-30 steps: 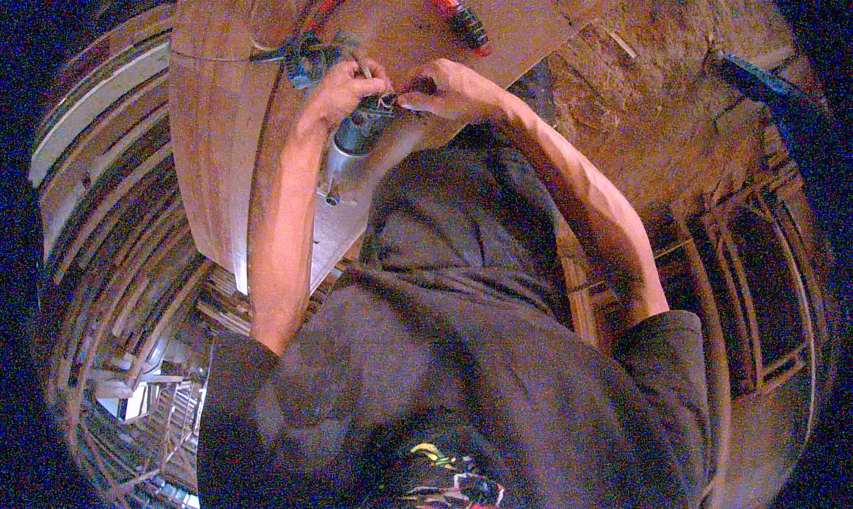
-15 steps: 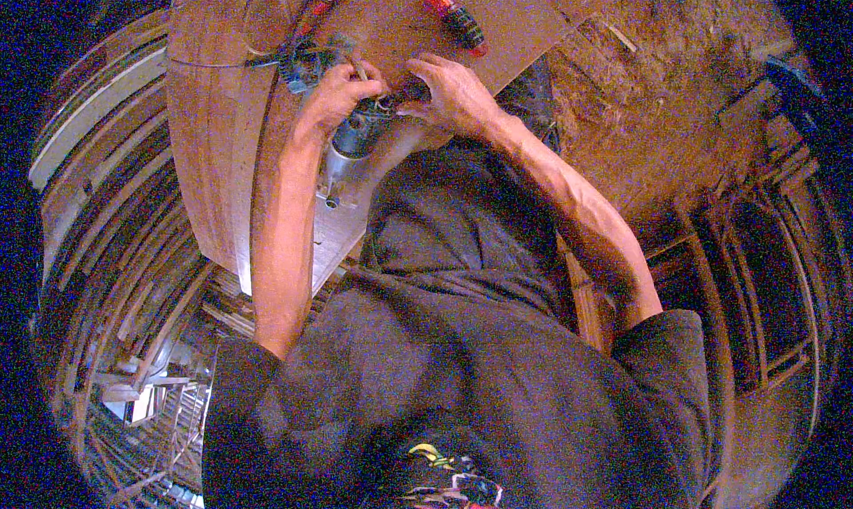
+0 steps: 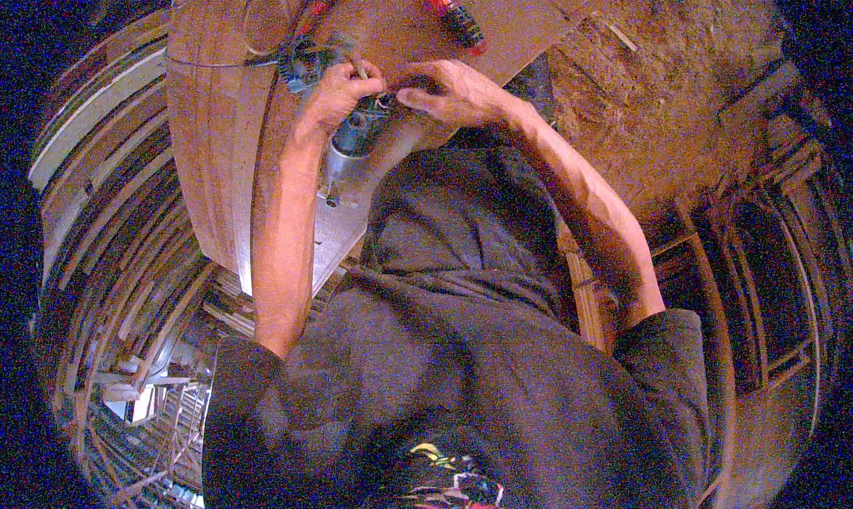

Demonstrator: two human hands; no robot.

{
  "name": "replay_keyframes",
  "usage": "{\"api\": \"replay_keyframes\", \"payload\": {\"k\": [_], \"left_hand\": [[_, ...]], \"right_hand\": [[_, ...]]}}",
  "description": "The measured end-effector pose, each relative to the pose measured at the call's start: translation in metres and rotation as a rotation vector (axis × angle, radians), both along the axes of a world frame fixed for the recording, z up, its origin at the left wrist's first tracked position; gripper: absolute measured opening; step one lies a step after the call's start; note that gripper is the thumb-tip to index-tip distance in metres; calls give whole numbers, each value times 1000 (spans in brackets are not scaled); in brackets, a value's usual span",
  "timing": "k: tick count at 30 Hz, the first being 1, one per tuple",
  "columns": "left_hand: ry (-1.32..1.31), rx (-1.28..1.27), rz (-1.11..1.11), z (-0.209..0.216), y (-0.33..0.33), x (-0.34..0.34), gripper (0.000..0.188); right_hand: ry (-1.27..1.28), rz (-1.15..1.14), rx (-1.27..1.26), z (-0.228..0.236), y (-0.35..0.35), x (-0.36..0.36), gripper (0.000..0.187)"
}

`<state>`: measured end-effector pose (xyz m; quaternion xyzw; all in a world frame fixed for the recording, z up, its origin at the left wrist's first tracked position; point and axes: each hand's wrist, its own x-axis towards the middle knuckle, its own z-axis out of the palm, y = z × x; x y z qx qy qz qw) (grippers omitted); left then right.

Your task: The person assembles a small electrical component, likely a switch or connector, using a screwdriver and their hands. They manipulate wires and small parts on a wooden workbench, securing them together.

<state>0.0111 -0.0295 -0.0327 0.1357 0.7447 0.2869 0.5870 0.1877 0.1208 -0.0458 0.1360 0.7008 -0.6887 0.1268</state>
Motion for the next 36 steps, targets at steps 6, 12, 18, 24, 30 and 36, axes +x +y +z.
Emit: {"api": "replay_keyframes", "payload": {"k": [6, 12, 18, 24, 30, 36], "left_hand": [[-11, 14, -56, -6, -3, -2, 12], [-42, 8, -52, -10, -5, -3, 11], [-37, 5, -88, -3, -3, -3, 11], [20, 2, -91, 1, 0, -2, 14], [3, 14, -78, -2, -1, -2, 14], [-46, -19, -26, -8, -2, -3, 11]], "right_hand": [[-10, 119, 144, -12, 2, -4, 50], [75, 111, 499, -10, 2, -2, 51], [-64, 71, 386, 3, -12, 3, 39], [-26, -272, -172, -4, -19, 6, 31], [-223, -288, -456, 8, -8, 4, 27], [-89, -332, -441, -12, -22, 19, 28]]}}
